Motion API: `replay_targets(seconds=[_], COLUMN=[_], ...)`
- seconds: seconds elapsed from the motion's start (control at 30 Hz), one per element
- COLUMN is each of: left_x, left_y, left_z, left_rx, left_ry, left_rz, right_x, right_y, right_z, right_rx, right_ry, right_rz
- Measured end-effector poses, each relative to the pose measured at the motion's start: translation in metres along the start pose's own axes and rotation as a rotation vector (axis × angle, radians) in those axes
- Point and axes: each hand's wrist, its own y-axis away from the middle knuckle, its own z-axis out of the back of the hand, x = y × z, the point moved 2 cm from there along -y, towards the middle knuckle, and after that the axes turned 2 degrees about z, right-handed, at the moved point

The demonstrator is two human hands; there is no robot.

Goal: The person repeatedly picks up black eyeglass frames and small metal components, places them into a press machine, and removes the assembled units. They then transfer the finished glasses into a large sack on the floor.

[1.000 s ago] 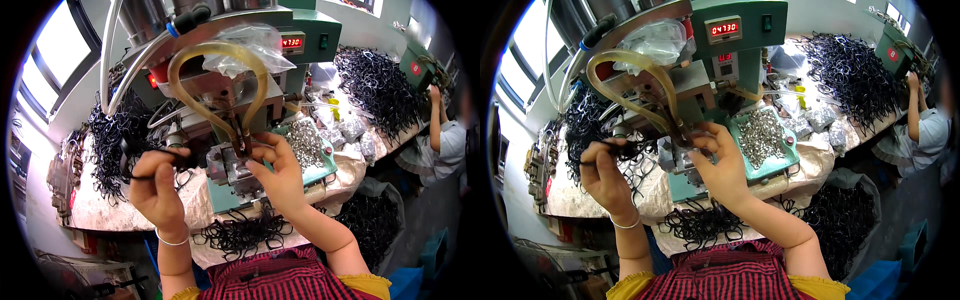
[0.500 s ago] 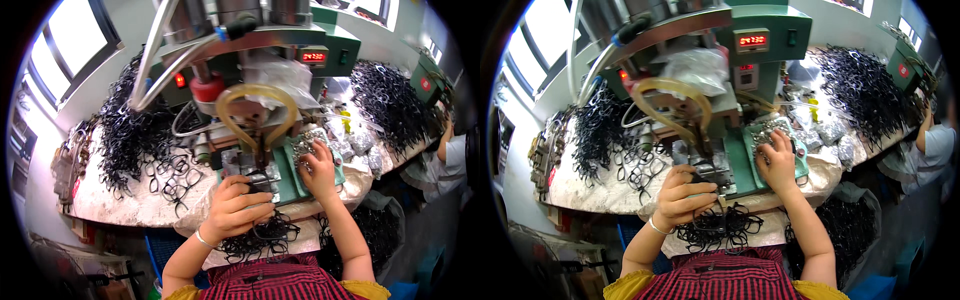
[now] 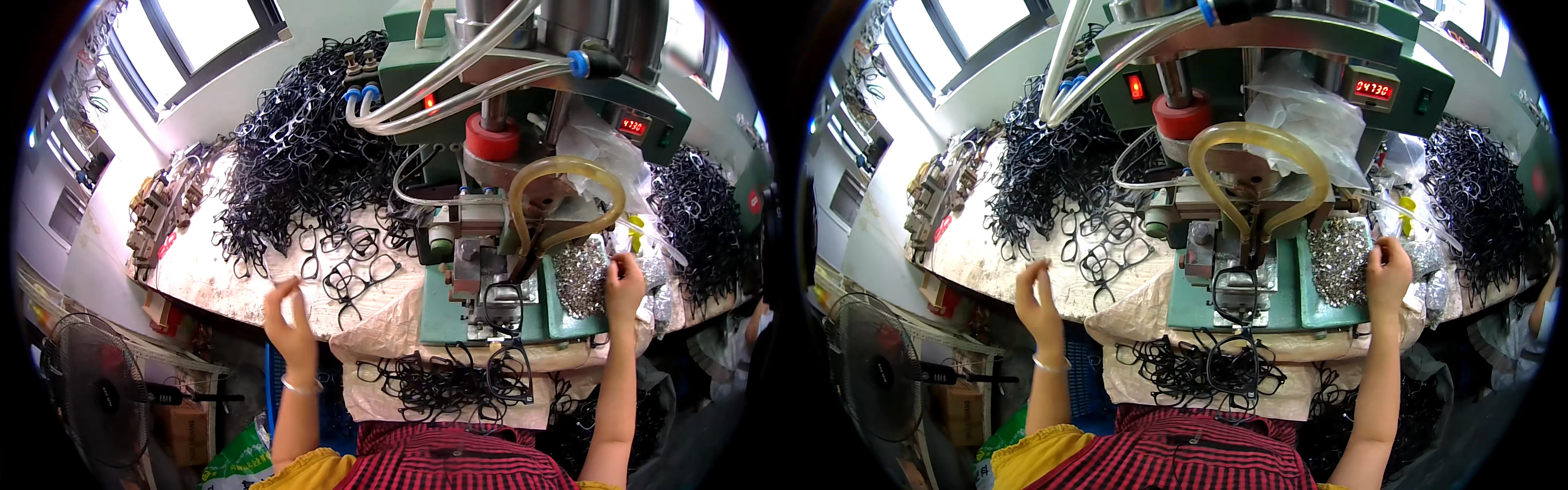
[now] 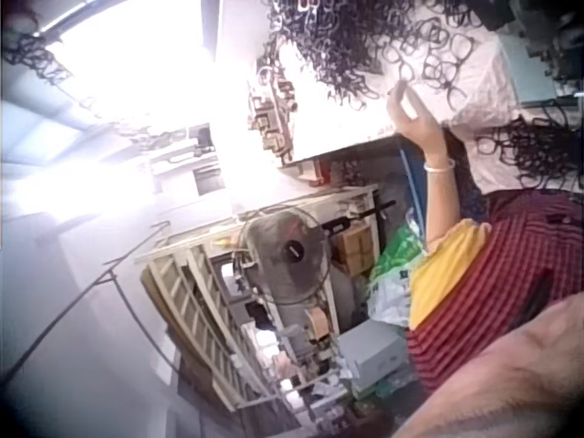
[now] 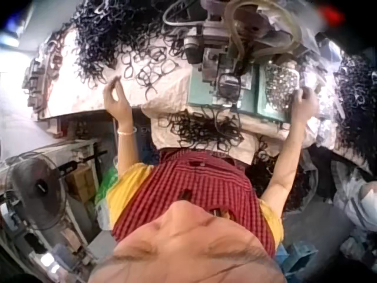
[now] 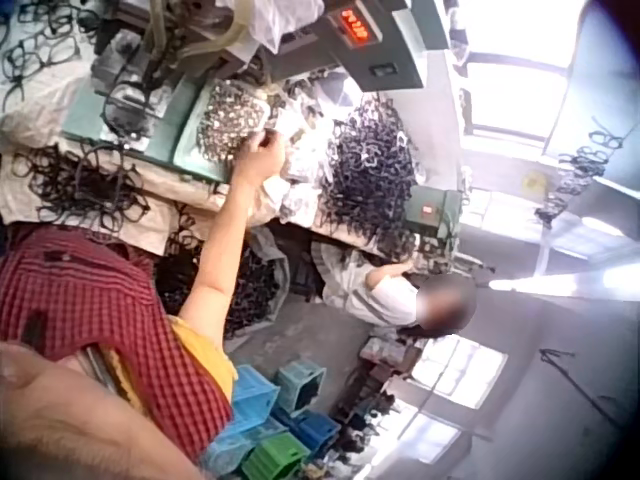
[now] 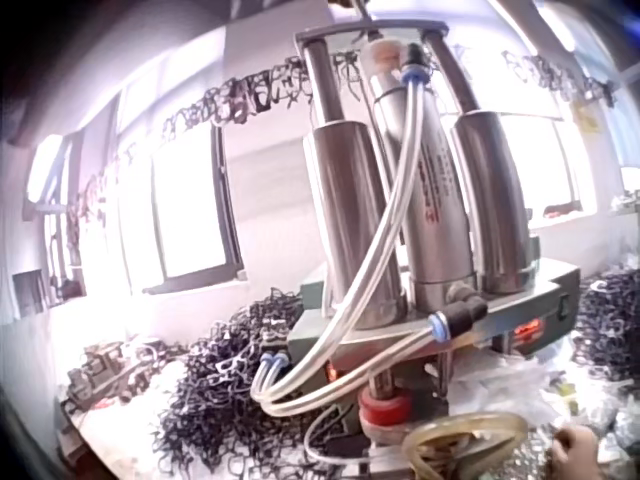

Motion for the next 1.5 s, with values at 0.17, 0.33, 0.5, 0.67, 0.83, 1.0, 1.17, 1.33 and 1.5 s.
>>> replay_targets(seconds=[0.17, 0.33, 0.5, 0.67, 0.83, 1.0, 1.17, 1.33, 1.5], left_x=[0.108, 0.140, 0.147, 0.059, -0.035, -0.016, -0.084, -0.191, -0.194], left_y=[-0.040, -0.044, -0.024, -0.040, -0.052, 0.003, -0.027, -0.061, -0.057], left_z=[-0.022, -0.079, -0.059, -0.036, -0.059, -0.078, -0.065, -0.068, -0.068], left_rx=[0.251, 0.575, 0.208, 0.079, 0.356, 0.218, 0.100, 0.387, 0.408], left_ry=[-0.283, -0.951, -0.497, 0.461, 0.430, 0.618, 0.937, 0.719, 0.703], left_rz=[0.039, 0.185, 0.037, 0.339, 0.158, 0.377, 0.129, -0.176, -0.296], right_x=[0.060, 0.064, 0.045, 0.070, 0.151, 0.182, 0.183, 0.196, 0.205], right_y=[0.019, 0.023, 0.054, 0.072, 0.037, 0.050, 0.060, 0.072, 0.072], right_z=[-0.019, -0.026, 0.009, 0.041, 0.019, -0.019, -0.032, -0.036, -0.021], right_rx=[-0.054, -0.001, -0.103, 0.062, 0.139, 0.107, 0.210, 0.236, 0.222], right_ry=[-0.012, -0.151, -0.303, -0.299, -0.490, -0.718, -1.142, -1.531, -1.202], right_rz=[0.284, 0.137, -0.040, -0.106, 0.191, 0.139, -0.149, -0.346, -0.212])
